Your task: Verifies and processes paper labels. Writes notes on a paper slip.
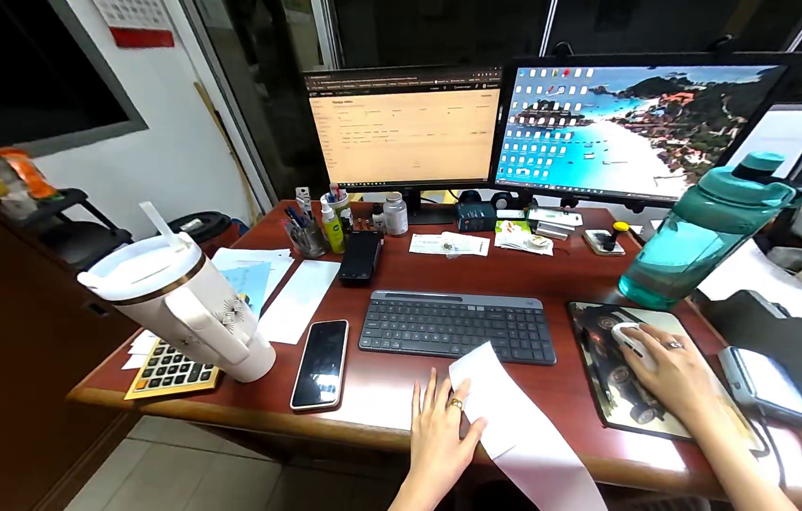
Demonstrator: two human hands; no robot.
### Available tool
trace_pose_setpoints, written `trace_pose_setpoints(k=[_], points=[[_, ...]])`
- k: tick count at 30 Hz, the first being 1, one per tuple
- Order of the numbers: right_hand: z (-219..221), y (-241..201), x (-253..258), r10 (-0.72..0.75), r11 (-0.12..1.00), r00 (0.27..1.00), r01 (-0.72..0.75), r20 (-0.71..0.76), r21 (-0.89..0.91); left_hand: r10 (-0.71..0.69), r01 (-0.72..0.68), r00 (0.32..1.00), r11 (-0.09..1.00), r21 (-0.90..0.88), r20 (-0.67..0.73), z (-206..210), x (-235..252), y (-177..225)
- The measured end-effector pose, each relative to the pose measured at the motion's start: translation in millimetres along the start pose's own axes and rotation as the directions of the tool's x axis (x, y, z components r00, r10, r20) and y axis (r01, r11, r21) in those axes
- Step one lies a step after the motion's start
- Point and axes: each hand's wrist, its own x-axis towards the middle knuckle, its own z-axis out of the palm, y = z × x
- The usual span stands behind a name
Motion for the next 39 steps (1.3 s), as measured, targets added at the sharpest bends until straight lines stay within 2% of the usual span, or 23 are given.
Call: trace_pose_setpoints(k=[34,39], points=[[0.4,1.3,-0.2,-0.030,0.999,1.000,0.030,-0.006,0.024,-0.002,0.002,1.000,1.000,0.000,0.001,1.0,-0.5,-0.6],[-9.4,-11.5,1.8,-0.044,0.999,0.998,0.044,-0.044,-0.011,-0.007,0.006,1.000,0.999,-0.041,-0.014,0.7,0.2,0.1]])
